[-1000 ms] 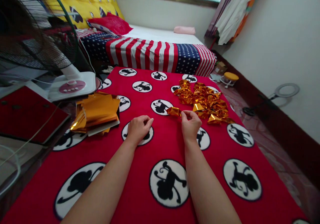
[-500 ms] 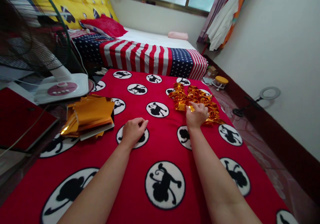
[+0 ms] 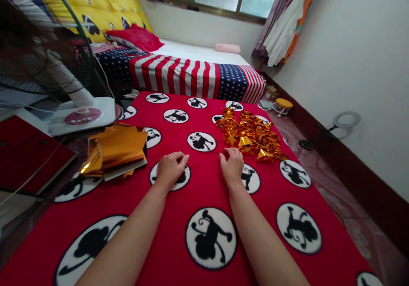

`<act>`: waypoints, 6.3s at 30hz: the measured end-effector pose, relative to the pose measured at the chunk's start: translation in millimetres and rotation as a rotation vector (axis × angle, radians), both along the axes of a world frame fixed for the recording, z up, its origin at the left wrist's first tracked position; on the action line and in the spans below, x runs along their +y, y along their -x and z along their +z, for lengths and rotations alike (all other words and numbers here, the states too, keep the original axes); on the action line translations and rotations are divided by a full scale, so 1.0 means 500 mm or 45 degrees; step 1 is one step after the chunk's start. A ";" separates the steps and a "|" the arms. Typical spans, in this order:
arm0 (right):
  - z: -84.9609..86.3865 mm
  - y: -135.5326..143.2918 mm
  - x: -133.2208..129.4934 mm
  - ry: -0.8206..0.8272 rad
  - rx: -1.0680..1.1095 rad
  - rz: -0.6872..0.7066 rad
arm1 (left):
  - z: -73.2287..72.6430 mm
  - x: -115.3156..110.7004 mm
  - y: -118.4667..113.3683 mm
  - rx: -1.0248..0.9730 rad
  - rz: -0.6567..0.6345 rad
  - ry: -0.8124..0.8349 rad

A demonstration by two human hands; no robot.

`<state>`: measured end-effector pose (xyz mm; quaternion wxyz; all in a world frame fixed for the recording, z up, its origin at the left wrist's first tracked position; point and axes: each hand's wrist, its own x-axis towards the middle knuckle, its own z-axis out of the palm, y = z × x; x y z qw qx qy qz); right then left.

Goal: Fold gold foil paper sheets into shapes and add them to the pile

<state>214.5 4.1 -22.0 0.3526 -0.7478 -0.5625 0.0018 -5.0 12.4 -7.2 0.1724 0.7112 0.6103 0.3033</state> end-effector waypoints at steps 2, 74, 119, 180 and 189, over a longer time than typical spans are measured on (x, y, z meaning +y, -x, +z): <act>-0.003 -0.005 0.006 0.009 -0.041 -0.049 | 0.000 0.001 0.000 0.001 -0.001 -0.001; 0.009 0.030 -0.013 -0.133 -0.035 0.583 | 0.075 -0.033 0.349 0.269 0.322 0.078; 0.015 0.089 -0.045 0.036 1.262 0.859 | 0.009 -0.086 0.000 -1.521 0.194 0.471; 0.026 0.126 -0.042 0.290 0.332 0.153 | -0.003 -0.072 0.008 0.136 0.184 -0.107; 0.000 0.120 -0.042 0.029 1.174 0.590 | -0.026 -0.053 0.033 -0.737 0.045 -0.040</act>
